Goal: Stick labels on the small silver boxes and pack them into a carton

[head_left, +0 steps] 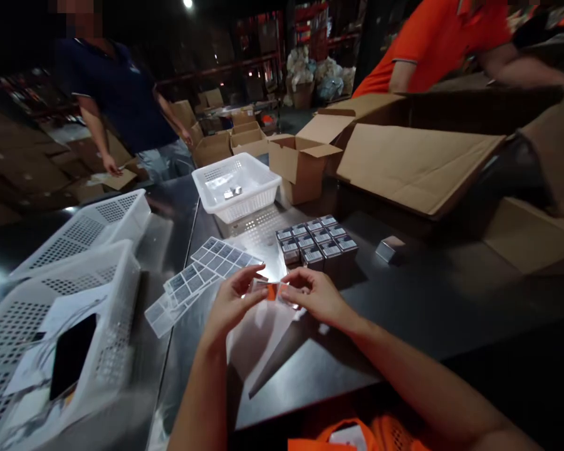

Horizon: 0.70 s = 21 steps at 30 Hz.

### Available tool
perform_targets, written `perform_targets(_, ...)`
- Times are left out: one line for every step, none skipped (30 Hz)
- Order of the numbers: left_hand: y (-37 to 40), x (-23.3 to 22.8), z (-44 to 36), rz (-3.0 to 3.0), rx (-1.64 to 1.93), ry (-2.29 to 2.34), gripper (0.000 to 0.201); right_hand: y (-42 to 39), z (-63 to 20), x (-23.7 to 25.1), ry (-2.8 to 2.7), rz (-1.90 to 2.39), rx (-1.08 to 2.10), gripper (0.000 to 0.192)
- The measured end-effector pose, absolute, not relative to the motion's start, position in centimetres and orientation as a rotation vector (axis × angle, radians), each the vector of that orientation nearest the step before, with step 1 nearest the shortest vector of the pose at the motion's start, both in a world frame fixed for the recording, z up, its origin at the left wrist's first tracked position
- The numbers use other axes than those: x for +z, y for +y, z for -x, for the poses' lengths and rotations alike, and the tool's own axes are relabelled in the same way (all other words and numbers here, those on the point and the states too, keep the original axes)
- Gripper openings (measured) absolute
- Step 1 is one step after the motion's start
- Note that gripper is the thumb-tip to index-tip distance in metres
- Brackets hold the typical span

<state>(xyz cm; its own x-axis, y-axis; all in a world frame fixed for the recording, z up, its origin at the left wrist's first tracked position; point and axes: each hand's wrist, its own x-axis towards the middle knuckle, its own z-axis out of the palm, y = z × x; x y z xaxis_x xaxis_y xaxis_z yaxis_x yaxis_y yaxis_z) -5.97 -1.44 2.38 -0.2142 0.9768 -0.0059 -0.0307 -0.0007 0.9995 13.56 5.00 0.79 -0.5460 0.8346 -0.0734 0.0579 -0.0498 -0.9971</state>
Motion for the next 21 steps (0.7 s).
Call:
perform_targets(-1.4,2.4,5.8,-1.042,1.38,1.366,0.055,4.9,-13.6,0.8,-1.637,0.955,1.652,0.036)
perform_targets(-1.4,2.5,5.7,-1.007,1.378,1.394,0.051,4.9,-13.7,0.9,-1.643,0.955,1.641,0.036)
perform_targets(-1.4,2.5,5.6,-0.977,1.378,1.431,0.049,4.9,-13.8,1.0,-1.648,0.955,1.631,0.035)
perform_targets(-1.4,2.5,5.6,-0.957,1.381,1.472,0.047,4.9,-14.0,1.1,-1.65,0.955,1.626,0.034)
perform_targets(-1.5,2.5,5.6,-0.946,1.387,1.509,0.045,4.8,-14.1,1.2,-1.647,0.951,1.632,0.033)
perform_targets(-1.5,2.5,5.6,-0.942,1.39,1.539,0.043,4.8,-14.3,1.2,-1.646,0.941,1.645,0.032)
perform_targets(-1.5,2.4,5.6,-0.943,1.388,1.563,0.042,4.8,-14.4,1.2,-1.66,0.93,1.65,0.031)
perform_targets(-1.6,2.3,5.7,-0.948,1.38,1.582,0.04,4.8,-14.6,1.2,-1.691,0.921,1.632,0.029)
perform_targets(-1.6,2.2,5.7,-0.954,1.365,1.598,0.039,4.8,-14.8,1.1,-1.745,0.918,1.582,0.026)
perform_targets(-1.6,2.1,5.7,-0.961,1.347,1.612,0.039,4.7,-15.0,1.1,-1.818,0.916,1.503,0.022)
perform_targets(-1.7,2.1,5.6,-0.971,1.325,1.625,0.038,4.7,-15.2,1.1,-1.893,0.908,1.406,0.019)
perform_targets(-1.7,2.1,5.5,-0.982,1.298,1.636,0.037,4.6,-15.4,1.1,-1.957,0.895,1.299,0.018)
perform_targets(-1.7,2.1,5.3,-0.992,1.27,1.644,0.037,4.5,-15.5,1.2,-2.003,0.877,1.193,0.02)
perform_targets(-1.7,2.2,5.0,-1.0,1.241,1.648,0.037,4.4,-15.5,1.3,-2.039,0.85,1.092,0.023)
perform_targets(-1.8,2.2,4.8,-1.007,1.21,1.645,0.038,4.3,-15.5,1.4,-2.069,0.82,0.991,0.026)
perform_targets(-1.8,2.4,4.6,-1.018,1.172,1.635,0.039,4.2,-15.4,1.6,-2.101,0.791,0.896,0.03)
perform_targets(-1.8,2.4,4.4,-1.035,1.127,1.619,0.04,4.2,-15.4,1.7,-2.147,0.765,0.813,0.031)
perform_targets(-1.9,2.5,4.2,-1.058,1.08,1.601,0.04,4.1,-15.3,1.8,-2.207,0.742,0.747,0.031)
perform_targets(-1.9,2.5,4.2,-1.085,1.037,1.584,0.04,4.0,-15.2,1.9,-2.271,0.721,0.693,0.028)
perform_targets(-1.9,2.5,4.2,-1.112,1.0,1.568,0.041,4.0,-15.1,1.9,-2.332,0.706,0.647,0.024)
perform_targets(-1.9,2.4,4.2,-1.132,0.972,1.554,0.042,3.9,-15.1,1.8,-2.381,0.703,0.599,0.02)
